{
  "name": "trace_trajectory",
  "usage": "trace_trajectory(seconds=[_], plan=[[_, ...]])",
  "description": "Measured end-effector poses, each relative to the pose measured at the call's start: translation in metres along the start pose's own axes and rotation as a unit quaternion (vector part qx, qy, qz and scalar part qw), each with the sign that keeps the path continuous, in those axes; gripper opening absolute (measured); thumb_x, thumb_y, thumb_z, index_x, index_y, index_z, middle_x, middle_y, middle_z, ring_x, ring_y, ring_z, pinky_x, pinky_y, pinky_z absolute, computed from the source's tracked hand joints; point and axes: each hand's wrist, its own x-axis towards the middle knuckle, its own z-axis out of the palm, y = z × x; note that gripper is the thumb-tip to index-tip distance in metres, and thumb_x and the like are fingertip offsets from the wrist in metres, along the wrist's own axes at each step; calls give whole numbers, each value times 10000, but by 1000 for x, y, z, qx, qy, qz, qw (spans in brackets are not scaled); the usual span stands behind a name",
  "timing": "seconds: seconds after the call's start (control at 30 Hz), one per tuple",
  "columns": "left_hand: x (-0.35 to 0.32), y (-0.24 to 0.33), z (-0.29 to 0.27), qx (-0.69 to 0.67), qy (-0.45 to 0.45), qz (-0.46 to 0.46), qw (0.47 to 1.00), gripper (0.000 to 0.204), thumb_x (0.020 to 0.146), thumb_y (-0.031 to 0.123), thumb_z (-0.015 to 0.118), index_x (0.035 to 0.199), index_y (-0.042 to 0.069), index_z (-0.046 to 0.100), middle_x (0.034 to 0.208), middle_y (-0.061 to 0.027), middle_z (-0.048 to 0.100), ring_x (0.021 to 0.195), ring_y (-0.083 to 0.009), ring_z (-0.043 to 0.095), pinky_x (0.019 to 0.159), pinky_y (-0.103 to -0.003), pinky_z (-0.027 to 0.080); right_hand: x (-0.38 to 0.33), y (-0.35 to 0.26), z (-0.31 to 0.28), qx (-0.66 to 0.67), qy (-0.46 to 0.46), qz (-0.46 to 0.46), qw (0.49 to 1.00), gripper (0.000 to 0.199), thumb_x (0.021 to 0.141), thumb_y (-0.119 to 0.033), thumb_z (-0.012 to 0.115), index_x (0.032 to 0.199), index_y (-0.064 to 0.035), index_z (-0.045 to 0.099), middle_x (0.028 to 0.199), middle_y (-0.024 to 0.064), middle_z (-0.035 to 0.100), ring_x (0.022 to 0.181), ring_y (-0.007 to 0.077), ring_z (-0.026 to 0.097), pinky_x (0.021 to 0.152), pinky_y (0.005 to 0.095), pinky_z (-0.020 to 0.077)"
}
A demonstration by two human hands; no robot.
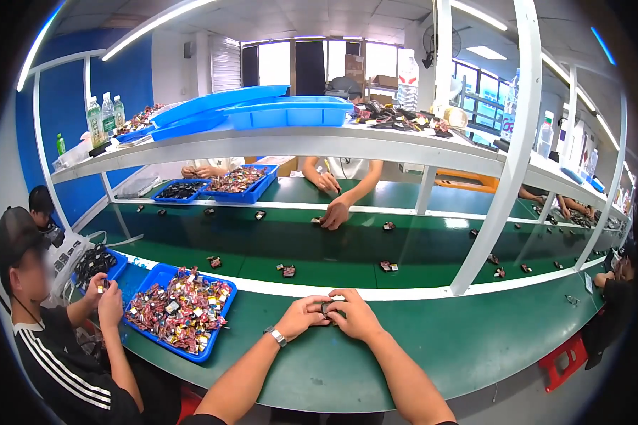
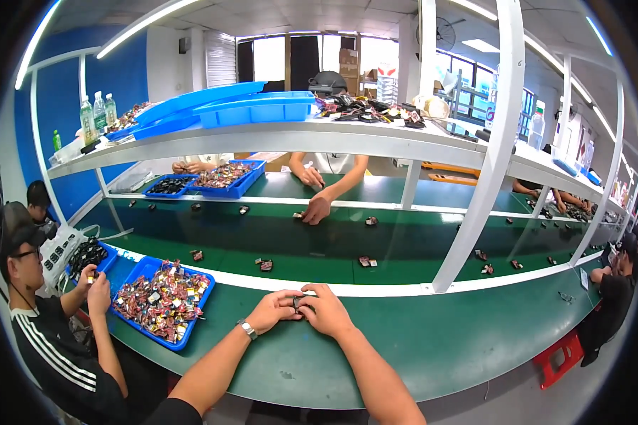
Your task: The person is sitting at a production line and assembling small electronic components.
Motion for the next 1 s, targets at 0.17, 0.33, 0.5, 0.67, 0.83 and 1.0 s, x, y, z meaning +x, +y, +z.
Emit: trace_trajectory(seconds=[0.17, 0.33, 0.5, 0.67, 0.83, 1.0], plan=[[0, -3, -3, 8, -26, 27, 999, 418, 914, -55, 511, 1327, -8, 468, 1197, -125, 615, 1072, -198, 621, 925, -325, 538, 0, -2, 2, 42, -9, 45, 998, 78, 810, -115, 690, 883, -87, 685, 1226, 78, 566, 1179, 289, 498, 995, 381, 424], [0, 0, 0, 21, -20, 4, 1000, 387, 931, -42, 489, 1317, -10, 478, 1185, -119, 620, 1046, -193, 630, 916, -320, 542, -3, -1, -2, 90, -25, 54, 994, 87, 802, -129, 697, 874, -82, 681, 1232, 88, 566, 1195, 289, 490, 1024, 396, 398], [0, 1, 2, 26, -6, -7, 1000, 350, 947, -30, 467, 1296, -12, 494, 1143, -110, 635, 1026, -195, 639, 903, -318, 550, -3, 0, -1, 90, -23, 34, 995, 79, 804, -128, 691, 872, -88, 696, 1218, 71, 570, 1190, 278, 489, 1008, 380, 418], [-2, 3, 2, 9, -8, 10, 1000, 335, 959, -4, 481, 1294, -7, 490, 1176, -121, 618, 1030, -197, 638, 904, -315, 552, -4, -4, 6, 58, 24, 56, 996, 93, 810, -139, 691, 887, -92, 710, 1171, 45, 596, 1142, 260, 523, 960, 364, 452], [-1, 0, -1, -7, -3, 6, 1000, 326, 968, 40, 497, 1291, -3, 490, 1156, -110, 607, 1039, -191, 631, 909, -319, 551, -5, -3, 13, 59, 51, 58, 995, 97, 814, -141, 691, 895, -94, 714, 1158, 44, 601, 1126, 257, 533, 939, 361, 465], [-1, -1, -2, -21, -11, 7, 1000, 325, 972, 75, 514, 1290, 7, 496, 1145, -103, 598, 1030, -186, 630, 910, -334, 551, -4, 0, 13, 81, 43, 48, 995, 108, 813, -137, 691, 907, -91, 717, 1158, 49, 604, 1124, 262, 532, 947, 373, 459]])
